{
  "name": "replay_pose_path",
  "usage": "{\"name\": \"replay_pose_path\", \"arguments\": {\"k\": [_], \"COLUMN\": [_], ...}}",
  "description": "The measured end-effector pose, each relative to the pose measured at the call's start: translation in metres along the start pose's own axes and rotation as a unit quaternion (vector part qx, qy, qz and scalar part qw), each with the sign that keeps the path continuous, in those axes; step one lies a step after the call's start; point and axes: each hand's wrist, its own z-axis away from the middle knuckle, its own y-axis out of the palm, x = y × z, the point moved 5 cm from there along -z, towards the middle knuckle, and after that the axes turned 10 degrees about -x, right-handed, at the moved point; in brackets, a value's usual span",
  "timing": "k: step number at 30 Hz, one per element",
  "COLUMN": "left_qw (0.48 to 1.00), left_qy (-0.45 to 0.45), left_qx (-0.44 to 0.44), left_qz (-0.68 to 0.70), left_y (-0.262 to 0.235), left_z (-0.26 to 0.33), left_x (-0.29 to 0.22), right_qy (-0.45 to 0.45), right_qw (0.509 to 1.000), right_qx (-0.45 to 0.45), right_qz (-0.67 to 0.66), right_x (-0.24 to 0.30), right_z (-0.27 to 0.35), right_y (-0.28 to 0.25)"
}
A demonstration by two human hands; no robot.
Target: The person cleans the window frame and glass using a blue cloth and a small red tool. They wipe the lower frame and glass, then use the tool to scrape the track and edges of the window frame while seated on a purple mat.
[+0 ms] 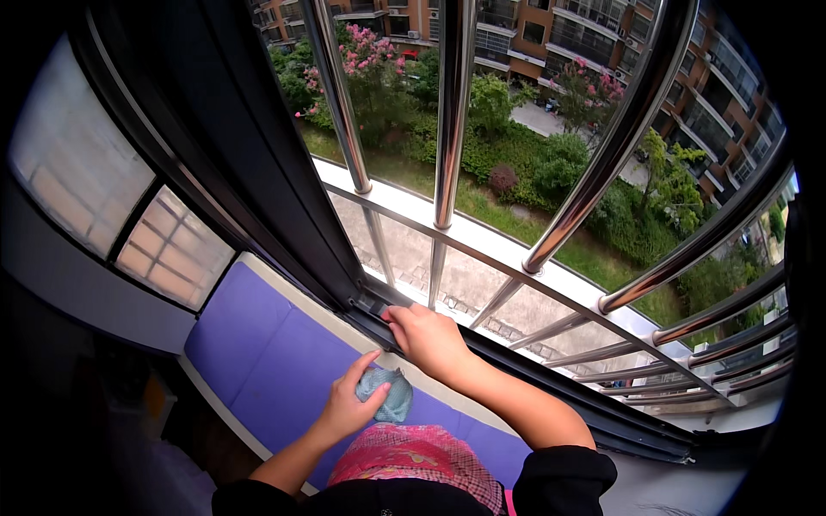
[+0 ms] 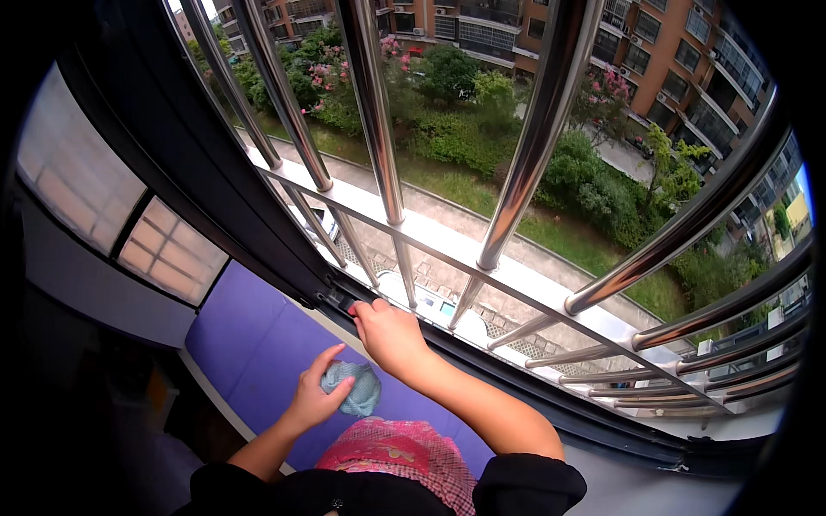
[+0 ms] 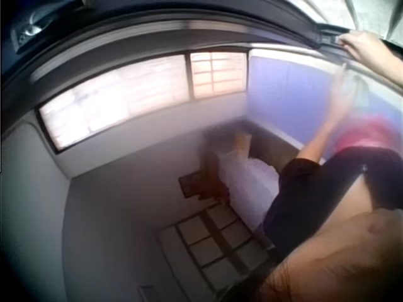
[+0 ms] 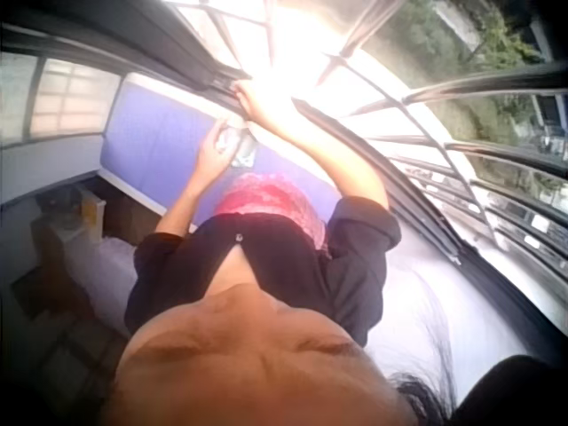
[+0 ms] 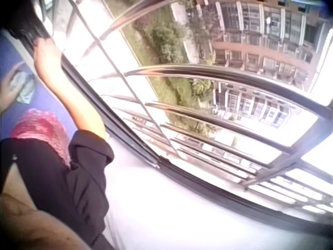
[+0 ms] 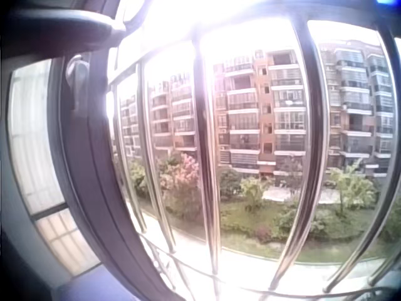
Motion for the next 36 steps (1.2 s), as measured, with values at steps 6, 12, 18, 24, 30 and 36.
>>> {"name": "replay_pose_path", "arguments": {"k": [6,12,18,24,30,36], "left_qw": [0.99,0.995,0.991,0.994,0.994,0.991], "left_qy": [0.133,0.094,0.123,0.092,0.097,0.116], "left_qx": [-0.048,-0.026,-0.051,-0.045,-0.054,-0.063], "left_qz": [-0.011,0.011,0.018,0.026,0.02,0.022], "left_y": [0.01,0.016,0.018,0.017,0.019,0.019], "left_z": [-0.034,-0.052,-0.05,-0.05,-0.048,-0.048], "left_x": [-0.002,0.009,0.014,0.014,0.016,0.013], "right_qy": [-0.039,0.077,0.091,-0.132,-0.171,-0.126], "right_qw": [0.995,0.995,0.987,0.976,0.975,0.987], "right_qx": [-0.082,-0.033,0.1,0.118,0.054,-0.012], "right_qz": [0.032,-0.048,-0.09,0.124,0.131,0.101], "right_x": [0.004,-0.001,-0.009,0.019,0.02,0.011], "right_z": [-0.007,-0.011,-0.03,-0.043,-0.041,-0.012], "right_y": [0.009,-0.007,-0.005,-0.017,-0.013,0.002]}}
